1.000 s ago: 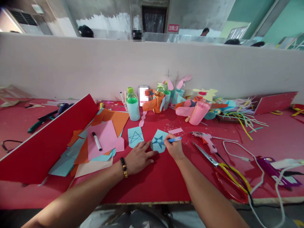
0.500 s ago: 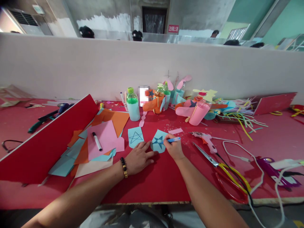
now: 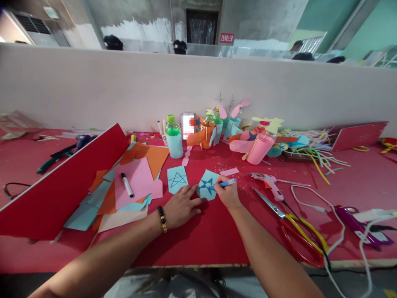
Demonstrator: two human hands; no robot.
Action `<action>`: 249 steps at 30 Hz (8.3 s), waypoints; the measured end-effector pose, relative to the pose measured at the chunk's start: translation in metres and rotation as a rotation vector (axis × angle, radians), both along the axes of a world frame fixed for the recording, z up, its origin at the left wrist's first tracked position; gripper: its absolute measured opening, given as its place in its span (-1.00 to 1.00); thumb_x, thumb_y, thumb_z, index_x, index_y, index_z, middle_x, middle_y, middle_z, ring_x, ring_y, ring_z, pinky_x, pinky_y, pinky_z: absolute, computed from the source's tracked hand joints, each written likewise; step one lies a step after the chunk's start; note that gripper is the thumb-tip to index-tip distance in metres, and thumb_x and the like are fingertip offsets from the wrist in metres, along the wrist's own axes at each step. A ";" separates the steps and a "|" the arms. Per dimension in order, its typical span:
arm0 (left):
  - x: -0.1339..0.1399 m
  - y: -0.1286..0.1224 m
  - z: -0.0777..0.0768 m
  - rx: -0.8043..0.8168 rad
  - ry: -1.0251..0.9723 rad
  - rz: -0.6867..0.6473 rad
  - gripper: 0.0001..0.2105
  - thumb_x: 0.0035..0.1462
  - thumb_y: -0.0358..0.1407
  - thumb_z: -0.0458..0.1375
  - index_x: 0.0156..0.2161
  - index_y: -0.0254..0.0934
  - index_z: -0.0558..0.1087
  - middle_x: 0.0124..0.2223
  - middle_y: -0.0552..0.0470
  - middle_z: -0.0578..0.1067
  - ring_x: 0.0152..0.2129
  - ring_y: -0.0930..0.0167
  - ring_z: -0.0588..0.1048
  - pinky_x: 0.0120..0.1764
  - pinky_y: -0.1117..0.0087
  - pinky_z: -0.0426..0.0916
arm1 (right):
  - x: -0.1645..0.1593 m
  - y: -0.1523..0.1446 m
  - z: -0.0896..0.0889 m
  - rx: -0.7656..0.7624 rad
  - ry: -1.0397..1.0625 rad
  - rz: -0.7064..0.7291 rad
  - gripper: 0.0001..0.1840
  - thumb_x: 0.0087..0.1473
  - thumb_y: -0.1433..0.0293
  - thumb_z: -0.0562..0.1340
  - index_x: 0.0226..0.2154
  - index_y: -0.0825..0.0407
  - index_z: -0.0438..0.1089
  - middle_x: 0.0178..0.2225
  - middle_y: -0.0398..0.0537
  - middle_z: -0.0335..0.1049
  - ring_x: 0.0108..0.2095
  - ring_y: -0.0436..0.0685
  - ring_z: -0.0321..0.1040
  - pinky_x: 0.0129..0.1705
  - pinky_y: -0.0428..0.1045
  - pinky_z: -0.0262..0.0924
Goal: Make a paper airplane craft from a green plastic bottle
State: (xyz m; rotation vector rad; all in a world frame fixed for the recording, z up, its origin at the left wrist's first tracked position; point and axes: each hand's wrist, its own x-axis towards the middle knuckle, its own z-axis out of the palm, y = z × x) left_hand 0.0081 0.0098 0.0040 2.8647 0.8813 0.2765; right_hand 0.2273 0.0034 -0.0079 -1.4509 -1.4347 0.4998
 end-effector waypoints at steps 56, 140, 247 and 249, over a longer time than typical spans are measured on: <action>0.000 0.000 0.000 -0.006 -0.012 0.002 -0.64 0.23 -0.05 0.04 0.13 0.07 0.32 0.24 -0.06 0.14 0.07 0.16 0.18 0.11 0.07 0.10 | -0.003 0.000 0.001 -0.012 -0.005 0.054 -0.83 -0.02 0.41 0.15 -0.59 0.00 0.20 -0.66 -0.27 0.08 -0.60 -0.03 0.05 -0.54 -0.10 -0.03; 0.008 0.002 -0.001 0.017 0.018 0.029 -0.58 0.28 -0.13 0.00 0.17 -0.29 0.26 0.23 -0.12 0.27 0.17 0.21 0.20 0.19 0.08 0.03 | 0.006 0.007 -0.008 -0.051 0.074 0.019 -0.86 0.05 0.32 0.14 -0.50 -0.01 0.27 -0.59 -0.21 0.26 -0.54 0.03 0.25 -0.47 -0.08 0.13; 0.009 0.003 0.003 0.015 0.022 0.031 -0.59 0.28 -0.11 0.01 0.14 -0.28 0.30 0.22 -0.10 0.29 0.15 0.20 0.22 0.18 0.07 0.06 | -0.001 0.004 -0.003 -0.051 0.001 0.003 -0.85 0.01 0.35 0.13 -0.55 0.00 0.26 -0.64 -0.22 0.20 -0.59 0.00 0.14 -0.53 -0.08 0.03; 0.009 0.003 0.002 0.019 0.018 0.029 -0.59 0.28 -0.11 0.01 0.13 -0.28 0.30 0.22 -0.10 0.29 0.15 0.20 0.22 0.18 0.08 0.06 | -0.001 0.004 -0.003 -0.047 -0.009 -0.005 -0.85 0.03 0.34 0.13 -0.53 0.00 0.27 -0.61 -0.20 0.23 -0.56 0.01 0.17 -0.49 -0.08 0.06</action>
